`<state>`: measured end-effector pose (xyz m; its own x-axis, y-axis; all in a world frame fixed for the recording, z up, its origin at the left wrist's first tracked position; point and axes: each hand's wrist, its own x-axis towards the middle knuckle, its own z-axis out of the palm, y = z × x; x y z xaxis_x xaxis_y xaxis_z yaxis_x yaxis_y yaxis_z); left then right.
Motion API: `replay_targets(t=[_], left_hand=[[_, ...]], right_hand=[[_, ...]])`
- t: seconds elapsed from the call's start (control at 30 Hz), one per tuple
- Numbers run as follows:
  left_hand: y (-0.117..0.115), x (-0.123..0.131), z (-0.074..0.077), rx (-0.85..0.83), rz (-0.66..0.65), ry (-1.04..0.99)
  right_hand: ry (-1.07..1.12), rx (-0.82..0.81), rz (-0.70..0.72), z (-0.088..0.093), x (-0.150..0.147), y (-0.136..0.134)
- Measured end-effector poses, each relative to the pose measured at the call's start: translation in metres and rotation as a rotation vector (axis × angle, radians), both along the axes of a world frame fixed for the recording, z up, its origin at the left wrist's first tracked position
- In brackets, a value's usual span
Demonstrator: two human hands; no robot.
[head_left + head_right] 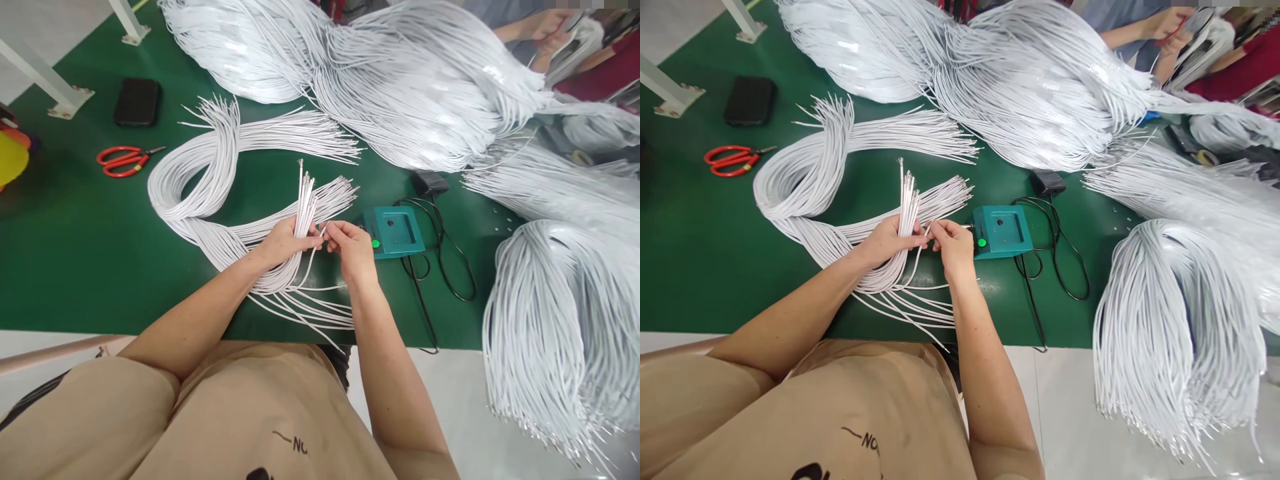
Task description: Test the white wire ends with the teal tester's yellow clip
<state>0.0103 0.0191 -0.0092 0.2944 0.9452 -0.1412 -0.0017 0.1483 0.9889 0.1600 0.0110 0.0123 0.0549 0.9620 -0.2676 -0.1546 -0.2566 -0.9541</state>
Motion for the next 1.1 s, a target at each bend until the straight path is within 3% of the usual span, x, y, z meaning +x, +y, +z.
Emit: replay_targets(t=[0.17, 0.43, 0.6, 0.77, 0.9, 1.1], left_hand=[[-0.002, 0.004, -0.001, -0.038, 0.002, -0.074], [-0.004, 0.004, 0.0, 0.014, -0.082, -0.156], [-0.004, 0.003, 0.001, 0.009, -0.06, -0.137], [-0.004, 0.002, -0.001, 0.0, -0.043, -0.088], [-0.005, 0.003, 0.0, 0.012, -0.054, -0.158], [-0.006, 0.004, 0.001, -0.065, -0.114, -0.223]], right_hand=[[0.322, -0.189, 0.078, 0.0, 0.001, 0.001], [0.122, -0.199, 0.186, 0.009, 0.002, 0.012], [0.238, -0.216, 0.239, 0.007, 0.006, 0.009], [0.297, -0.176, 0.159, 0.004, 0.008, -0.003], [0.16, -0.102, 0.038, 0.003, 0.007, -0.009], [-0.292, 0.079, -0.002, 0.002, 0.005, -0.01]])
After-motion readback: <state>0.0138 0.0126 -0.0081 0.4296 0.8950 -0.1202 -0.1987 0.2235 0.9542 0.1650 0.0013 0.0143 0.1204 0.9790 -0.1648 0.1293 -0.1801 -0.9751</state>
